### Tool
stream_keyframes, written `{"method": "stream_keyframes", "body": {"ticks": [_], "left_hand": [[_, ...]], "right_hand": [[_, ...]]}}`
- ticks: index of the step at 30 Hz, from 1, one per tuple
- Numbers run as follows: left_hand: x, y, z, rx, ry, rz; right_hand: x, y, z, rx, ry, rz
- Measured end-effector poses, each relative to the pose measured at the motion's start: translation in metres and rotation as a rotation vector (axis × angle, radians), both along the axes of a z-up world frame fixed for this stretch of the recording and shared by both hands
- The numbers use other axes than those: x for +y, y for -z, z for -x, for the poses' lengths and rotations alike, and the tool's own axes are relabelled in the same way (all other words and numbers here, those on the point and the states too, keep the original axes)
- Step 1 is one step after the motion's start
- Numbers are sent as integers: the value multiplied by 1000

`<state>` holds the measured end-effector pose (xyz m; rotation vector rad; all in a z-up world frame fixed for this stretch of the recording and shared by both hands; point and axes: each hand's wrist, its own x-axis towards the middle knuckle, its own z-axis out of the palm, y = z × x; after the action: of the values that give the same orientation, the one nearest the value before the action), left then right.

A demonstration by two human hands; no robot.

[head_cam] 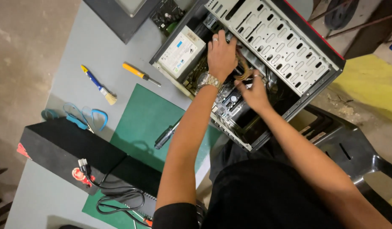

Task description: Removing the power supply unit and hard drive from a desktop computer case using a screwdriver.

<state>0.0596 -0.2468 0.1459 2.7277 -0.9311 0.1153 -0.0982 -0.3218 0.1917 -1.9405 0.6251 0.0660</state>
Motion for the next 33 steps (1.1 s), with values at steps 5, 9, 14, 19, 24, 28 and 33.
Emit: {"method": "stream_keyframes", "body": {"ticks": [5, 9, 14, 19, 24, 28, 33], "left_hand": [[27, -41, 7, 234, 111, -20], [53, -32, 14, 345, 206, -14], [52, 14, 21, -13, 341, 27], [22, -42, 60, 105, -270, 70], [26, -15, 67, 3, -315, 226], [22, -41, 71, -18, -363, 285], [15, -92, 70, 76, -400, 413]], "right_hand": [[29, -14, -4, -70, -77, -86], [44, -38, 2, 63, -339, -133], [8, -78, 0, 349, -919, 476], [-8, -154, -118, 101, -641, 696], [15, -29, -342, -135, -811, 743], [81, 17, -408, 336, -995, 741], [99, 137, -454, 313, -1216, 910]]}}
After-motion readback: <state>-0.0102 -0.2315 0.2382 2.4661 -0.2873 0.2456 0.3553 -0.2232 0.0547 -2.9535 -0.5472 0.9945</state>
